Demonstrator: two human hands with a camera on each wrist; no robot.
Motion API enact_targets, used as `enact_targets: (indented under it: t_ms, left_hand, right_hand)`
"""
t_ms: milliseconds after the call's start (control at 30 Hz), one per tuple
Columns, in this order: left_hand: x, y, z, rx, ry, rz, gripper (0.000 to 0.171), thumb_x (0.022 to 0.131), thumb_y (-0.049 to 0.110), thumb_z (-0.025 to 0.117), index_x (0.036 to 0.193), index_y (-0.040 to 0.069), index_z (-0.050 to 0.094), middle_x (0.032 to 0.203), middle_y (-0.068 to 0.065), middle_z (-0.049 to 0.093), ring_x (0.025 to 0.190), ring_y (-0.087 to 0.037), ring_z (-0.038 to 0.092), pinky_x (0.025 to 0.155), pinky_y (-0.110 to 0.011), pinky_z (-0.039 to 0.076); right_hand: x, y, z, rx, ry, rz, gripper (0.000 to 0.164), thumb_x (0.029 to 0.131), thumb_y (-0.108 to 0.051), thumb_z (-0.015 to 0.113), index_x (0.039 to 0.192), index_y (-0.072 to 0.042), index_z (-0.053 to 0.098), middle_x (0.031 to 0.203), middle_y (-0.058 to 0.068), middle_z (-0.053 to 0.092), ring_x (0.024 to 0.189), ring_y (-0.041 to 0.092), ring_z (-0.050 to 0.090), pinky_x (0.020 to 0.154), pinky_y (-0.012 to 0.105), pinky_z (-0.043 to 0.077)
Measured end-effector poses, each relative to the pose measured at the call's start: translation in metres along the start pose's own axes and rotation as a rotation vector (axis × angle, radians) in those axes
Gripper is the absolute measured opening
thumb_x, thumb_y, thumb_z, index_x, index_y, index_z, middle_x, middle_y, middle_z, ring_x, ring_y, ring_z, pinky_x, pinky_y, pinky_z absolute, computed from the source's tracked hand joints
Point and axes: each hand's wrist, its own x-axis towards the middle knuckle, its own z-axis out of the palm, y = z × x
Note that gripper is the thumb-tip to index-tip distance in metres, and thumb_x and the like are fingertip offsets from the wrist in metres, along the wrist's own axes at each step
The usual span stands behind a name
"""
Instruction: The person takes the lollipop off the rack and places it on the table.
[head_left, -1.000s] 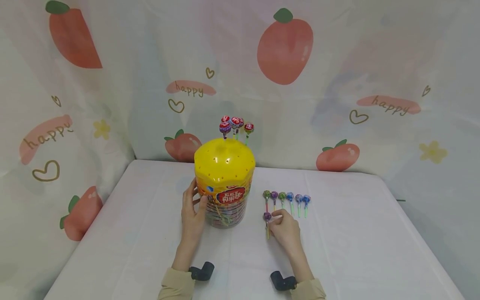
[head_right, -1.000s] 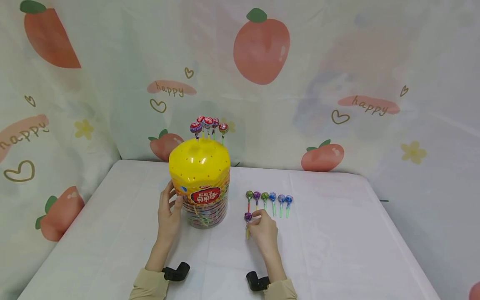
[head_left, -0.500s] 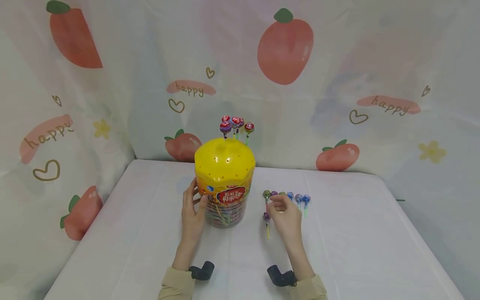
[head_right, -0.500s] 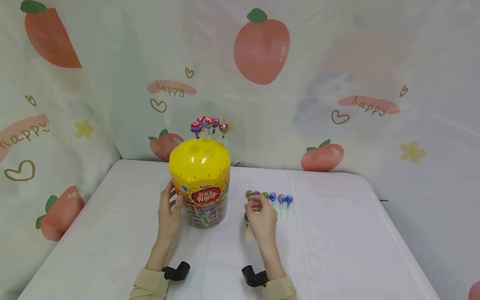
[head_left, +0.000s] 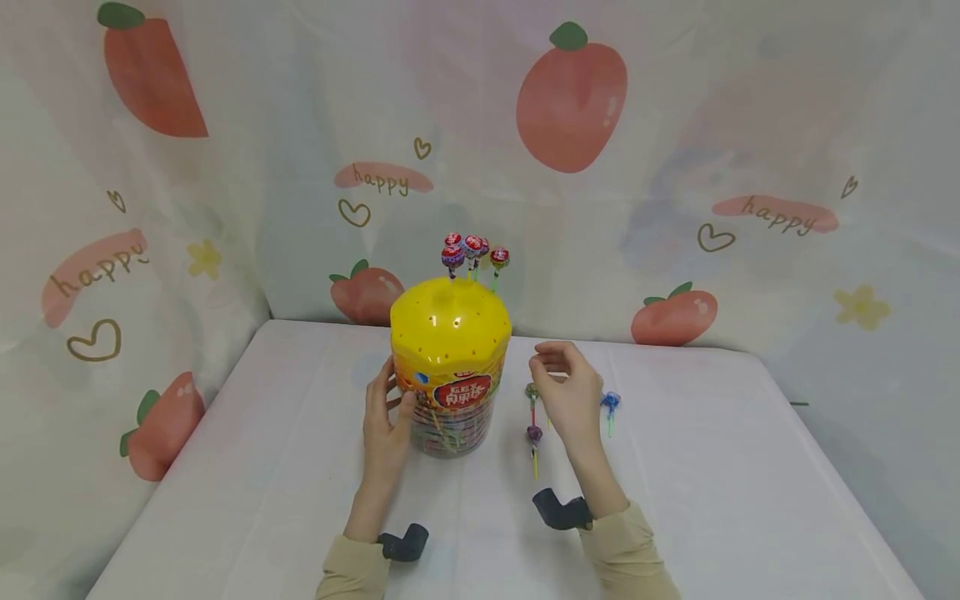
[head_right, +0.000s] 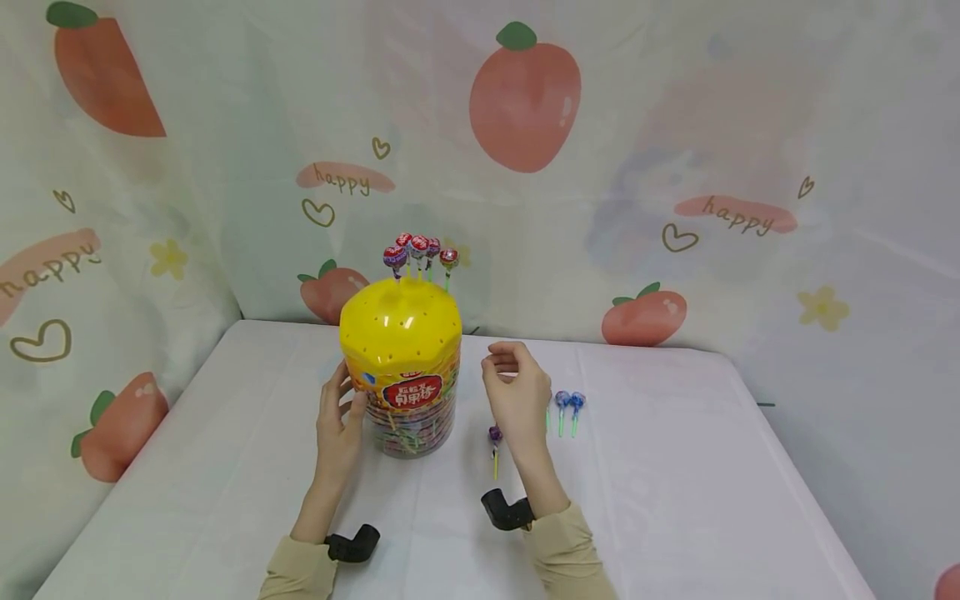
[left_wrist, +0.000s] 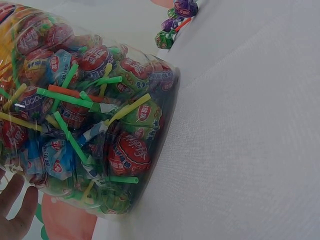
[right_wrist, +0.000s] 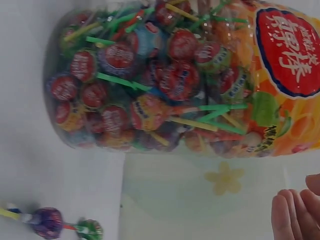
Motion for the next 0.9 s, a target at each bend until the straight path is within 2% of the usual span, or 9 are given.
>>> enact_targets:
  t_ms: [133,300,433,567,700,800,900]
  left_hand:
    - [0.000,0.000,0.000,-0.002,-0.003,-0.002,0.057,0.097,0.025,0.054,0.149,0.031,0.031,0.141,-0.004,0.045,0.127,-0.021,0.045,0.102,-0.046,0.043]
    - [0.000,0.000,0.000,-0.001,0.001,0.006,0.057,0.098,0.024,0.054,0.150,0.030,0.031,0.142,-0.004,0.044,0.129,-0.020,0.044,0.102,-0.044,0.043]
    - [0.000,0.000,0.001,-0.002,0.001,0.009,0.057,0.098,0.025,0.054,0.150,0.029,0.031,0.143,-0.004,0.044,0.130,-0.020,0.043,0.103,-0.044,0.043]
    - [0.000,0.000,0.000,-0.003,0.003,0.006,0.057,0.098,0.025,0.054,0.150,0.029,0.031,0.142,-0.004,0.044,0.129,-0.020,0.043,0.102,-0.044,0.043]
    - [0.000,0.000,0.000,-0.001,0.003,0.005,0.057,0.097,0.024,0.055,0.149,0.030,0.031,0.142,-0.004,0.045,0.128,-0.020,0.044,0.102,-0.044,0.043]
    - [0.000,0.000,0.000,0.002,0.003,0.006,0.058,0.097,0.024,0.055,0.149,0.030,0.031,0.141,-0.004,0.045,0.128,-0.020,0.044,0.102,-0.046,0.043]
    - [0.000,-0.001,0.000,0.000,0.004,0.005,0.057,0.097,0.025,0.055,0.149,0.031,0.031,0.141,-0.004,0.045,0.128,-0.019,0.044,0.102,-0.048,0.043]
  right_hand:
    - [0.011,-0.008,0.001,0.019,0.009,-0.062,0.016,0.084,-0.003,0.069,0.100,-0.001,0.068,0.091,0.015,0.071,0.083,0.027,0.068,0.068,0.008,0.049]
    - [0.023,-0.017,0.006,0.094,0.021,-0.116,0.018,0.085,-0.004,0.069,0.102,0.000,0.068,0.094,0.017,0.070,0.084,0.028,0.067,0.070,0.007,0.050]
    - [0.031,-0.025,0.012,0.155,0.035,-0.148,0.020,0.086,-0.003,0.068,0.105,0.005,0.066,0.097,0.022,0.068,0.085,0.032,0.066,0.071,0.006,0.049]
    - [0.039,-0.033,0.019,0.167,0.040,-0.171,0.020,0.086,0.000,0.067,0.104,0.009,0.064,0.096,0.026,0.067,0.085,0.036,0.065,0.072,0.008,0.049]
    - [0.046,-0.039,0.023,0.166,0.026,-0.193,0.019,0.086,-0.003,0.068,0.104,0.005,0.065,0.094,0.022,0.068,0.084,0.031,0.066,0.073,0.015,0.053]
    - [0.051,-0.041,0.025,0.168,0.005,-0.221,0.021,0.087,-0.007,0.069,0.106,0.001,0.065,0.094,0.017,0.068,0.084,0.026,0.066,0.077,0.026,0.058]
    - [0.056,-0.047,0.026,0.170,-0.022,-0.227,0.024,0.087,-0.008,0.068,0.109,0.002,0.064,0.096,0.018,0.068,0.087,0.027,0.066,0.081,0.038,0.058]
